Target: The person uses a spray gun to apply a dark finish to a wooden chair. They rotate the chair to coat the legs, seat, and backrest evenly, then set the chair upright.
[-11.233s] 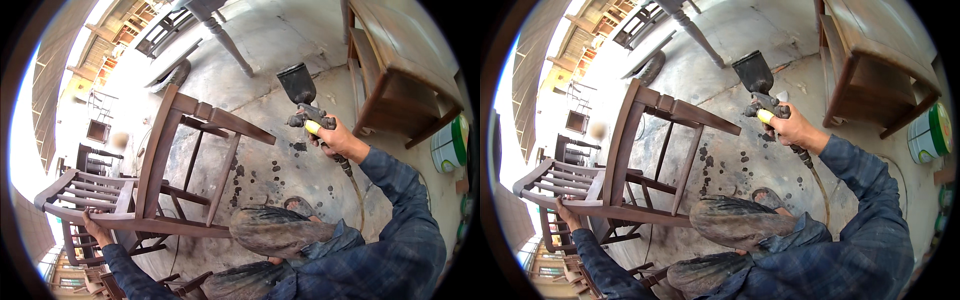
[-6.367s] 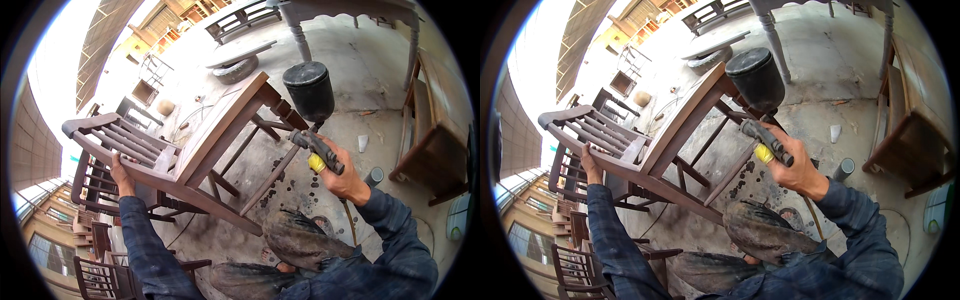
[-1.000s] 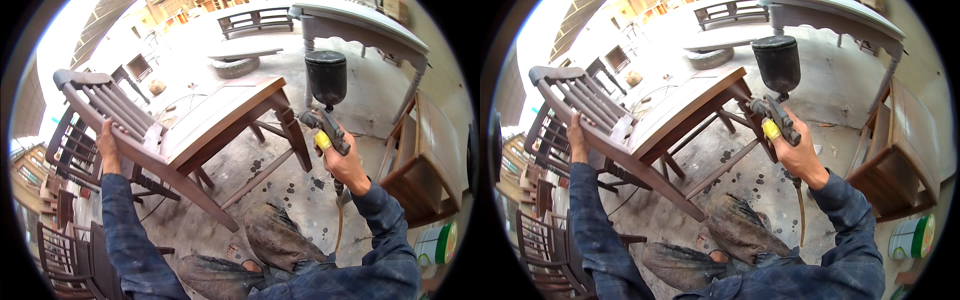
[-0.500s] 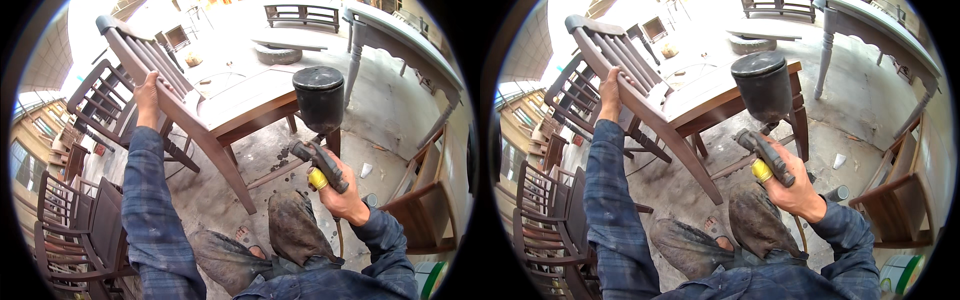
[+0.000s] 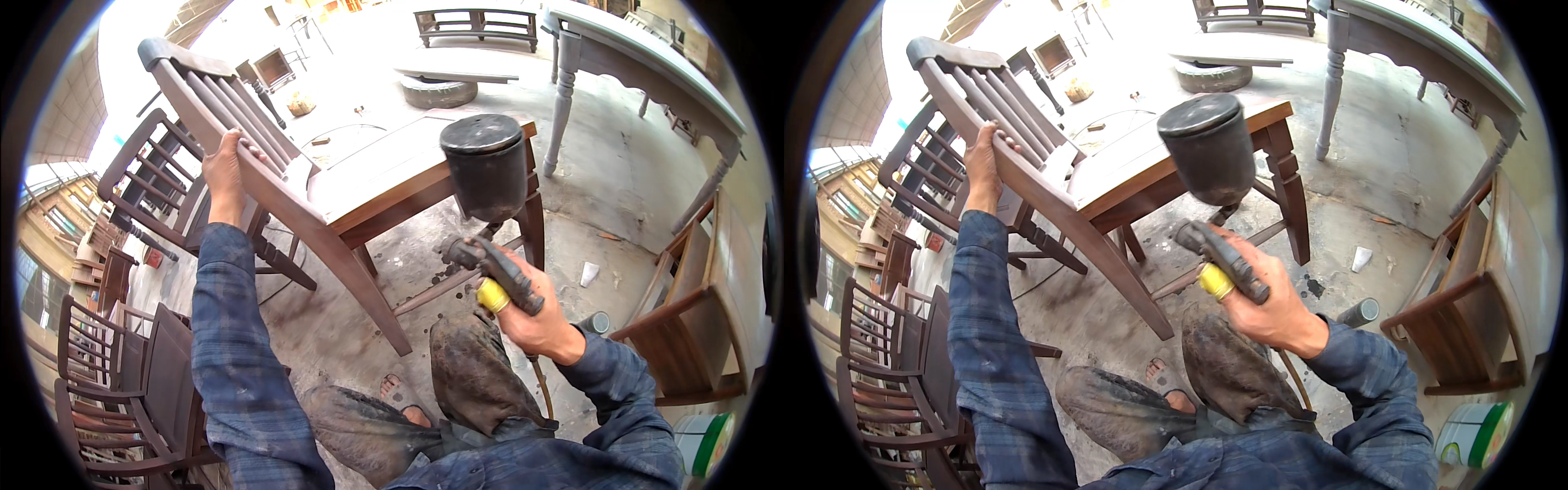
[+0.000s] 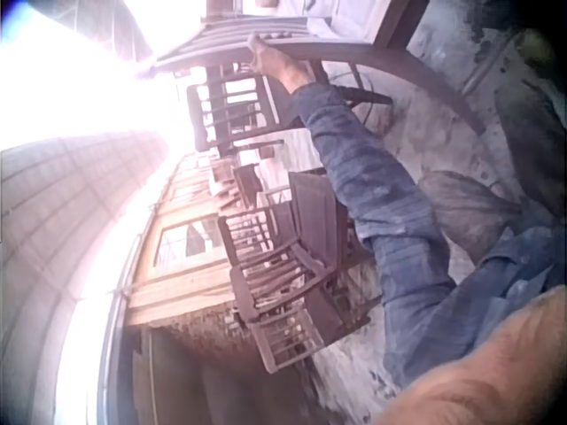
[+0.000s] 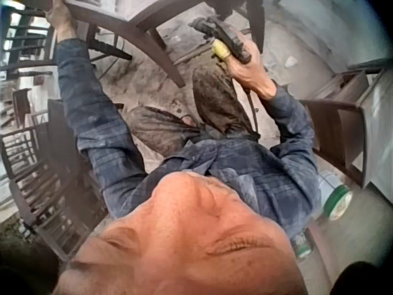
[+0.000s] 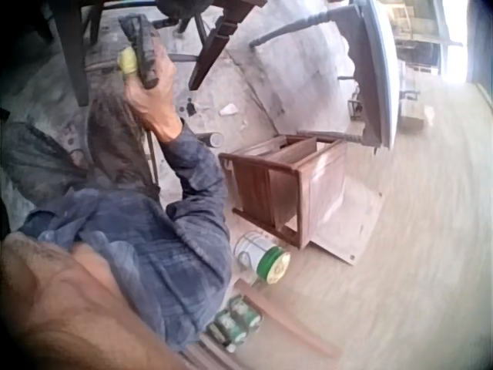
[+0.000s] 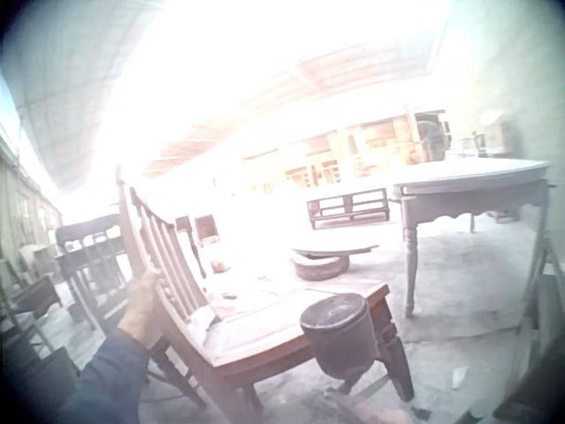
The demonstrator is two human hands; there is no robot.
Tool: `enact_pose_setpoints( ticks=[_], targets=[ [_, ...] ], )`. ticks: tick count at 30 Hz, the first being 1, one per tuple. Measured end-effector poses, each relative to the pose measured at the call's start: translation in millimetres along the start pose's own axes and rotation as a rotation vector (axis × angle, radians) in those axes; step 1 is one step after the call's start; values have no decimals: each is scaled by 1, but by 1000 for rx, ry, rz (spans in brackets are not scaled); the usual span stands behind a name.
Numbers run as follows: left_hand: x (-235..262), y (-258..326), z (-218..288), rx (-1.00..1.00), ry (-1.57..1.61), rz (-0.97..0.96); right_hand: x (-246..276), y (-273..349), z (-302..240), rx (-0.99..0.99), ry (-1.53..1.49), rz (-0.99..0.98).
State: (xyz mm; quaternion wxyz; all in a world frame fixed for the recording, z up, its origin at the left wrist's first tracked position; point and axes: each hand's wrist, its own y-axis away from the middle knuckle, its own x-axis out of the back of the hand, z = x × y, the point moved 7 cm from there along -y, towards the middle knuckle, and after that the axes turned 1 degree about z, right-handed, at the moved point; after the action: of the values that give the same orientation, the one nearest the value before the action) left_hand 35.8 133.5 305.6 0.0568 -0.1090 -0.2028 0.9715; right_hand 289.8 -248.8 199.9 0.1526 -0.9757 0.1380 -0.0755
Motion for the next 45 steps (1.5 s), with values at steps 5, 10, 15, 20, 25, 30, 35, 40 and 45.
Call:
enact_pose_setpoints(
  ticks=[5, 10, 15, 20, 25, 30, 35, 40, 45],
  targets=[
    [-1, -1, 2, -3, 13, 37, 42, 4, 7, -1, -7, 143],
    [14, -15, -8, -8, -12, 25, 82, 3, 6, -16, 41, 232],
    [13, -14, -10, 16, -36, 46, 119, 1, 8, 33, 95, 319],
    [17, -16, -9, 19, -42, 39, 148, -3, 14, 30, 95, 408],
    [16, -20, -12, 8, -41, 26, 173, -7, 12, 86, 232, 522],
    [24, -28, -18, 6, -27, 12, 175, -9, 14, 97, 237, 546],
    [13, -21, -12, 6, -5, 2, 142, 4, 15, 49, 210, 445],
    [12, -16, -8, 0, -6, 4, 98, 16, 13, 28, 158, 311],
    [13, -18, -9, 16, -7, 18, 73, 17, 8, -15, 101, 153]
  ],
)
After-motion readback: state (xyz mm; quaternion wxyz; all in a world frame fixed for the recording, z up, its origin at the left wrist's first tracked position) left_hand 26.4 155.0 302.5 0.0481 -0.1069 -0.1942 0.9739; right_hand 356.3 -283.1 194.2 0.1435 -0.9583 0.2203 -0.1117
